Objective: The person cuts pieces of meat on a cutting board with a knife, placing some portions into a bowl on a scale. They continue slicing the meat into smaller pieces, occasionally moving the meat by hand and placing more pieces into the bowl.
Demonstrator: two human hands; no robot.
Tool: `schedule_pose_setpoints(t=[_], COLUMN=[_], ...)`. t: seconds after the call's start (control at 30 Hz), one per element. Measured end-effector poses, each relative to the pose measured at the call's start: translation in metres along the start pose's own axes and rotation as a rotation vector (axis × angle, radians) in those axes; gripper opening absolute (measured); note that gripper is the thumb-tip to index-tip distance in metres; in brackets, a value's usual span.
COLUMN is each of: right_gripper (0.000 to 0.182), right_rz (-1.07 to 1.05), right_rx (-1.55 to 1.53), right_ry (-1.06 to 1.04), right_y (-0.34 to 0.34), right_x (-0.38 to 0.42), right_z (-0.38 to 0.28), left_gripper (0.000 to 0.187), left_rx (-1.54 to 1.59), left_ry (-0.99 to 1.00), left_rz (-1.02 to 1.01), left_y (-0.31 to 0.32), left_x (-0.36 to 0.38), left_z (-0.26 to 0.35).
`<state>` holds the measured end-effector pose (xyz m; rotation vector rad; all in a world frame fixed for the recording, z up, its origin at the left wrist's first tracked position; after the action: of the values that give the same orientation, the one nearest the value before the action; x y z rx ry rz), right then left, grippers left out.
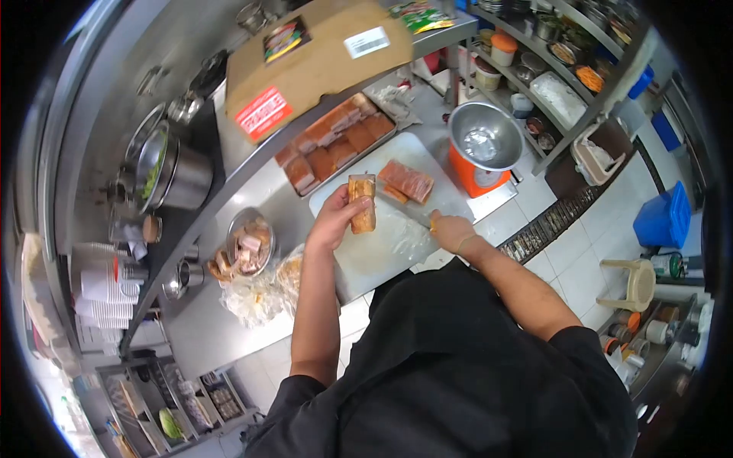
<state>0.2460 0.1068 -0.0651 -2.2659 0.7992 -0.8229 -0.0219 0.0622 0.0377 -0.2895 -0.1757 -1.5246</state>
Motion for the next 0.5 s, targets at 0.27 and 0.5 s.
schedule_pose_setpoints(t=[0.27,0.5], right_gripper=[0.027,0.028], right_rz=[0.070,0.110], right_rx=[-0.100,-0.165], right_ry=[-0.044,-0.091], right_y=[0.006,0.005], right_x=[-0.001,0.004], right_z=[0.004,0.011], left_gripper=[0.067,0.085], left_rx=[-0.787,-1.477], left_ry=[0.349,0.266], left_rz=[0.122,0.132], left_y=[0.150,0.256], left_x=[-0.074,-0.164], left_z=[0.178,0.168])
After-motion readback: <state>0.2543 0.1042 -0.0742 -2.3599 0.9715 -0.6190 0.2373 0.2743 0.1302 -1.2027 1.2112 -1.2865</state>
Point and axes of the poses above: each hand's wrist, its own x-axis away from the middle knuckle, its own y-axis out of the palm, z = x × y, the point moved 5 cm from there along -x, towards the middle knuckle, and after that the axes turned 13 degrees about -x, right-handed, at the moved point
